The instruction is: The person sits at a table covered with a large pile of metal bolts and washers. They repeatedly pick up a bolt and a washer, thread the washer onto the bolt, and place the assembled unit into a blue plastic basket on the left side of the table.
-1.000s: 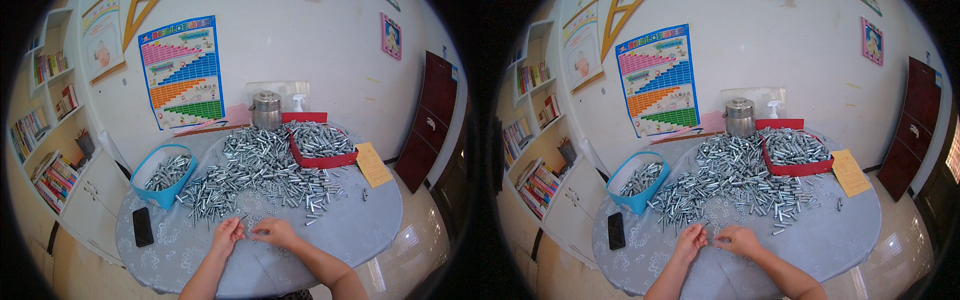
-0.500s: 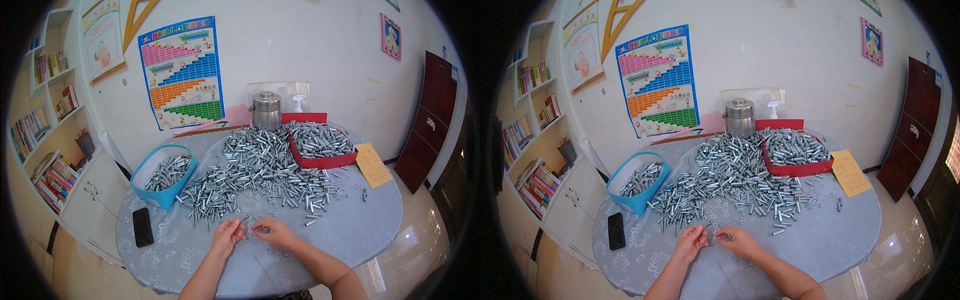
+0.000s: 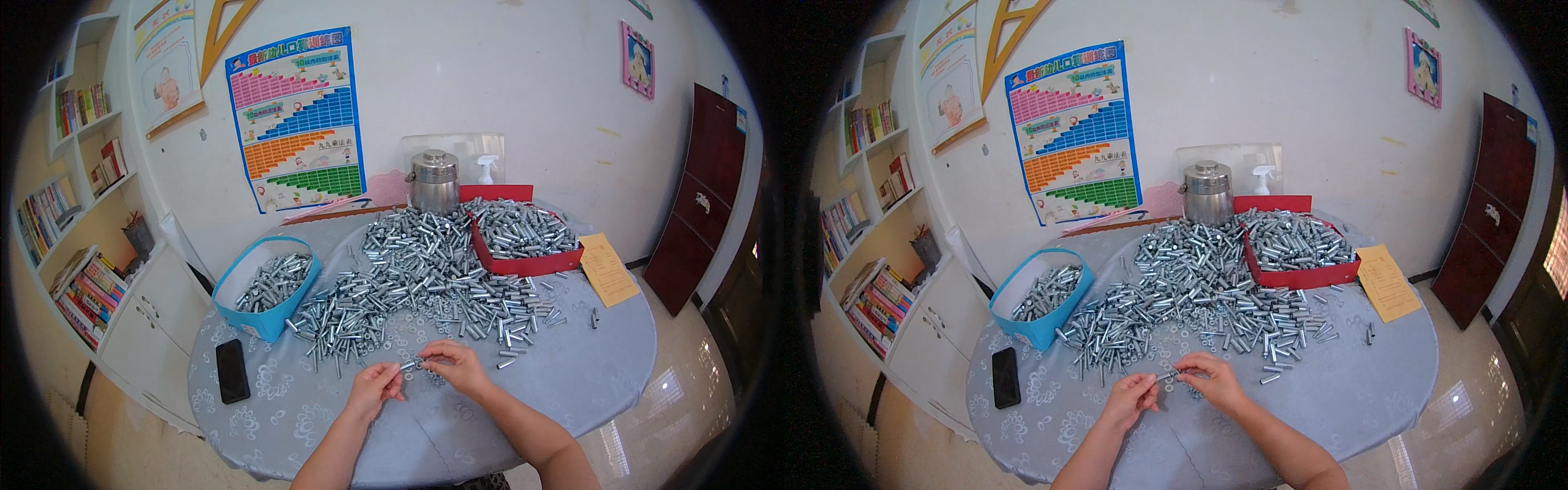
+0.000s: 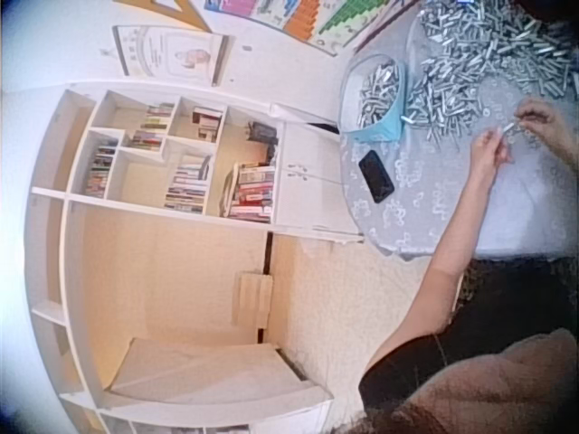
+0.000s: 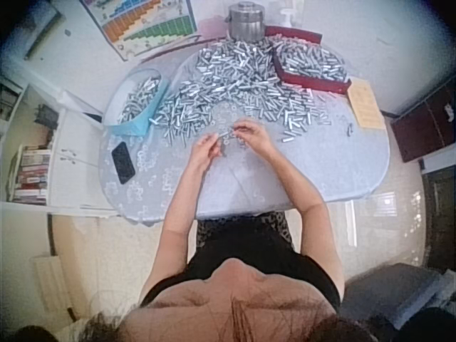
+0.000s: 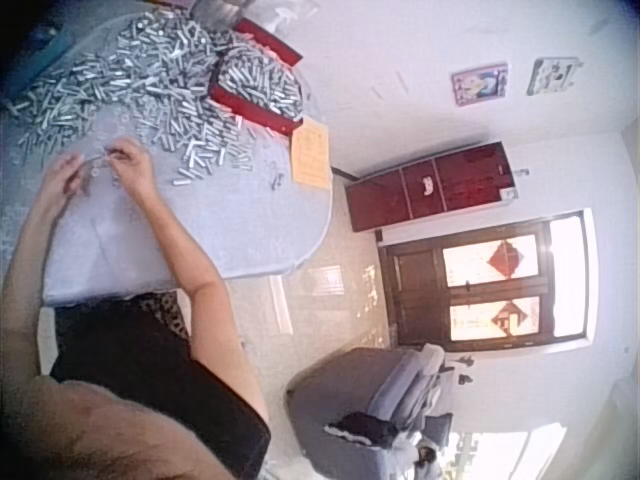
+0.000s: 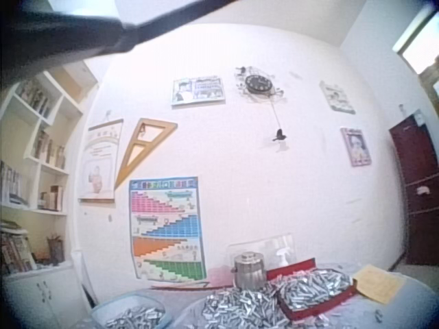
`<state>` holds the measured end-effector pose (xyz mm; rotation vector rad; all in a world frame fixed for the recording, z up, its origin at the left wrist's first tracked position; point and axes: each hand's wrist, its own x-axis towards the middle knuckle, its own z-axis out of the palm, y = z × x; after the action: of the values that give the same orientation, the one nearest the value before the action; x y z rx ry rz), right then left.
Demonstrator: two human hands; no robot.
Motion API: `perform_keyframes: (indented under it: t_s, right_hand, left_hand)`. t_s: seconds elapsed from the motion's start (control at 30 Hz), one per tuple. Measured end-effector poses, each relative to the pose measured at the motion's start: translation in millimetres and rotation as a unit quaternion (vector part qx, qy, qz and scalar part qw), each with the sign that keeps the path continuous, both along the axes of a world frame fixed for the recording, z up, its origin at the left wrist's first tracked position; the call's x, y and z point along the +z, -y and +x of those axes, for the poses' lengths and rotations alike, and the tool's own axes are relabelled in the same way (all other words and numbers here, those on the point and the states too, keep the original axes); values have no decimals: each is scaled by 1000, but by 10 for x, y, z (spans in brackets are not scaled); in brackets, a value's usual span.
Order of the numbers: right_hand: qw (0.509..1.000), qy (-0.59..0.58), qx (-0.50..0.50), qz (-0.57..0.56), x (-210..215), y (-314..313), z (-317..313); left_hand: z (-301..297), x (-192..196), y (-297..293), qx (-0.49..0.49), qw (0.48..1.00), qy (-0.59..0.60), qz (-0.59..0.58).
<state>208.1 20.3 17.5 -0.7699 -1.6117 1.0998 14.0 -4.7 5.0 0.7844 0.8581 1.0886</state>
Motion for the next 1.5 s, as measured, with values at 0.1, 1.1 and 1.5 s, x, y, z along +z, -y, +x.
perform_keyframes:
  t_s: [0.1, 1.1, 1.5]
  right_hand:
    - [1000, -10, -10, 14, -6, 1, -20]
    - [988, 75, 27, -135, 77, 101, -37]
    - [984, 127, -49, -112, -128, -78, 110]
  left_hand:
    - [0, 11, 3, -2, 1000, -1, -1]
    - [53, 10, 12, 79, 996, 18, 48]
    - [30, -49, -45, 136, 988, 13, 68]
